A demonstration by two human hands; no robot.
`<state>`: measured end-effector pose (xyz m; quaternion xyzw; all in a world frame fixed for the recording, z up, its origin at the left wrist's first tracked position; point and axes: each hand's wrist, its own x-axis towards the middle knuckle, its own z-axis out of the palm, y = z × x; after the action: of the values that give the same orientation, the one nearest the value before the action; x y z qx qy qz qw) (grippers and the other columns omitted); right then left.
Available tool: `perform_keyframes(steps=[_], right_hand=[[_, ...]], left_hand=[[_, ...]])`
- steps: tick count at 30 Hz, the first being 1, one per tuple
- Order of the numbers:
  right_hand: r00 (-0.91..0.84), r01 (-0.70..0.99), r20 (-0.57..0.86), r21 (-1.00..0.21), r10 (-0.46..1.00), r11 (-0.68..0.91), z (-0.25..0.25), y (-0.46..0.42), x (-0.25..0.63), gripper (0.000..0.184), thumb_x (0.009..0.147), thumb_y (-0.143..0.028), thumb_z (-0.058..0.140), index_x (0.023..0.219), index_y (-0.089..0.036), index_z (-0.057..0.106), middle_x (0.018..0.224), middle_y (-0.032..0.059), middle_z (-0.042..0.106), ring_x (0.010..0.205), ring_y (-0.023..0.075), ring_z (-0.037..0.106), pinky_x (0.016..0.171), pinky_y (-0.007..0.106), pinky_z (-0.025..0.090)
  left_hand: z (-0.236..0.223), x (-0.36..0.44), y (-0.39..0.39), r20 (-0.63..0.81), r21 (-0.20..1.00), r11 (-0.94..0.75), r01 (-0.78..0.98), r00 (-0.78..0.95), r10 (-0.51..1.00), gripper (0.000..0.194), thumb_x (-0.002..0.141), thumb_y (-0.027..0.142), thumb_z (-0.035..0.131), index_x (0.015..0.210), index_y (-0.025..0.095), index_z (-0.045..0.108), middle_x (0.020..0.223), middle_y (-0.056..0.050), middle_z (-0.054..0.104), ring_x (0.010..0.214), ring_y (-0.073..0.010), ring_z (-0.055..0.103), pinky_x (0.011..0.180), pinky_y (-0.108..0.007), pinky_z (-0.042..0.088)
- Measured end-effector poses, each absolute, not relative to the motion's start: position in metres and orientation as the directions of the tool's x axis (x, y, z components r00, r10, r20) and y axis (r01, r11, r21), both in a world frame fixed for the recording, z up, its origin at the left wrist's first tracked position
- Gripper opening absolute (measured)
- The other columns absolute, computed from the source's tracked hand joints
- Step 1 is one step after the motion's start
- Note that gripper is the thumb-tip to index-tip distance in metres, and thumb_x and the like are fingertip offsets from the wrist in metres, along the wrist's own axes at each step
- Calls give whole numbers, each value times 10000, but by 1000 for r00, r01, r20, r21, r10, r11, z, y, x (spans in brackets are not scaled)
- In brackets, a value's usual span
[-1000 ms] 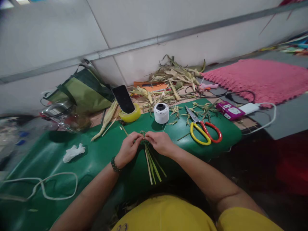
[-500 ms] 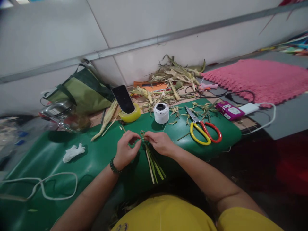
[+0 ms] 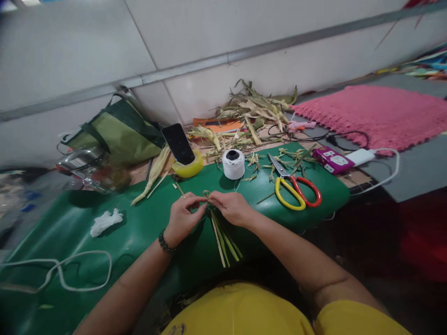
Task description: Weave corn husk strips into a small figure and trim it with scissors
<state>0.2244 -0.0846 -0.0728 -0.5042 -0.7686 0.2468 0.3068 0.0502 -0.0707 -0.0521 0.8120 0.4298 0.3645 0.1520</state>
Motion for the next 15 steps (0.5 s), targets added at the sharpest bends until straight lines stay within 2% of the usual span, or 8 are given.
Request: perform_keyframes(steps=[4, 8, 15], right_hand=[[-301, 658, 223, -655, 927, 371, -74, -84, 224, 256, 951, -351, 402, 910, -228, 622, 759, 15, 675, 661, 147, 594, 583, 210, 345], [-295, 672, 207, -649, 933, 357, -73, -84, 224, 257, 950, -348, 405, 896, -221, 622, 748, 18, 667, 646, 151, 585, 586, 216, 342], [-291, 680, 209, -642, 934, 355, -73, -83, 224, 232, 944, -317, 427, 895, -201, 622, 720, 23, 659, 617, 147, 566, 570, 218, 332]], left_hand=[[-53, 50, -70, 446, 606, -570, 554, 356, 821, 67, 737, 168, 653, 742, 168, 721, 611, -5, 586, 556, -104, 518, 533, -212, 402], [-53, 51, -70, 459, 581, -584, 567, 365, 810, 98, 751, 157, 637, 676, 167, 699, 585, 0, 575, 555, -103, 517, 534, -211, 393], [-52, 51, -71, 473, 572, -604, 556, 378, 796, 114, 766, 151, 601, 708, 174, 697, 597, 5, 573, 563, -103, 522, 539, -207, 398]])
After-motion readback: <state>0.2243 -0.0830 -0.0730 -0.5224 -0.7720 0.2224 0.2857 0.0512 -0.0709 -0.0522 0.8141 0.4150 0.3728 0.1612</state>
